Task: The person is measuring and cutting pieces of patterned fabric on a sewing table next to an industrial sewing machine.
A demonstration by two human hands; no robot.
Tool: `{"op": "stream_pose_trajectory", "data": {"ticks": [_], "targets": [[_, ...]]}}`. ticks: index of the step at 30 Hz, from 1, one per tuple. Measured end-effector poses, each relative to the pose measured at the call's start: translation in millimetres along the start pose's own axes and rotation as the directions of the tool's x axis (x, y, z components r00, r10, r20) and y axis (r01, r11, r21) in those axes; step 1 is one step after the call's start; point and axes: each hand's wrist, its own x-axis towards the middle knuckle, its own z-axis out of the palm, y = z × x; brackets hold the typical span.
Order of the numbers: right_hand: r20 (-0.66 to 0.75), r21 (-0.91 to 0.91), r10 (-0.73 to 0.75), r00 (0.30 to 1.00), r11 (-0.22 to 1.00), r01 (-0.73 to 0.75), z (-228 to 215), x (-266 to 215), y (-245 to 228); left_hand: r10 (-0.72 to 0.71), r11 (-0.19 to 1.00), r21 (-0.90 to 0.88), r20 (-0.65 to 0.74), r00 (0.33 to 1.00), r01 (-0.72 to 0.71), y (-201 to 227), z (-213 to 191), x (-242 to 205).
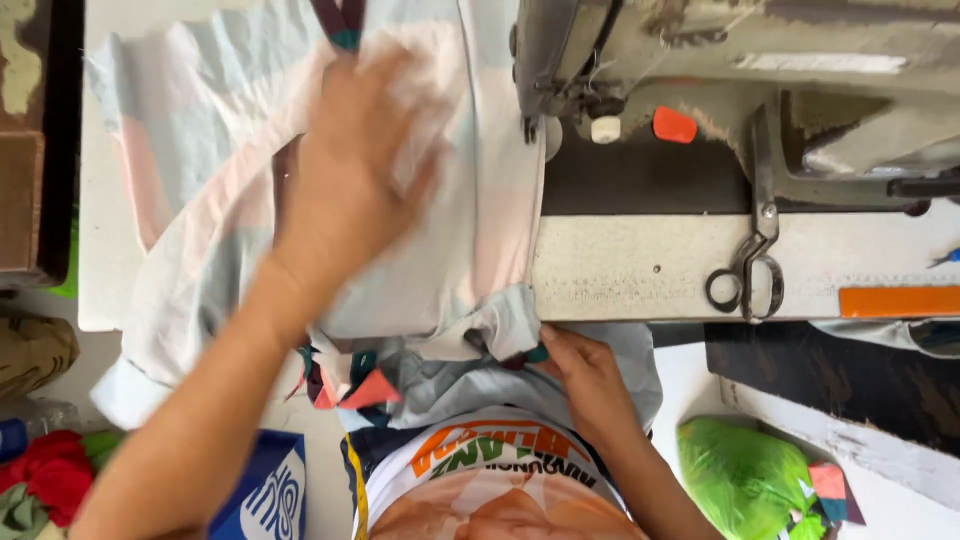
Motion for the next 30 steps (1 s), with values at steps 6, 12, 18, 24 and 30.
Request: {"op": "stream_pose_trajectory", "data": {"ticks": [6,12,18,24,30], "targets": [[0.226,0.416,-0.092,0.97,0.909,-0.011,5.8,12.1,32.6,0.036,0.958,-0.287,0.041,0.999,-0.023,79.5,48.3,-43.2],[0.036,0.066,-0.367,0.93,0.929,0.364,-11.1,-1.6,13.4,-0.018,0.96,-0.279,-0.004,1.0,0.016,80.3,67.4,-54.8],[0.253,-0.689,-0.801,0.543,0.246,0.682,-29.0,-27.8,-61.5,-0.026,0.978,-0.207,-0.011,1.0,0.023,101.3,71.3,-56.0],[0.62,-0.585,-0.762,0.185,-0.292,0.757,-28.4,1.2,-61.9,-0.08,0.99,-0.117,0.044,0.996,0.084,90.8,64.1,-57.6],[0.699,-0.632,-0.673,0.24,-0.426,0.648,-29.7,1.0,-65.5,-0.166,0.982,0.112,0.149,0.975,0.15,81.3,50.6,-50.5]]}}
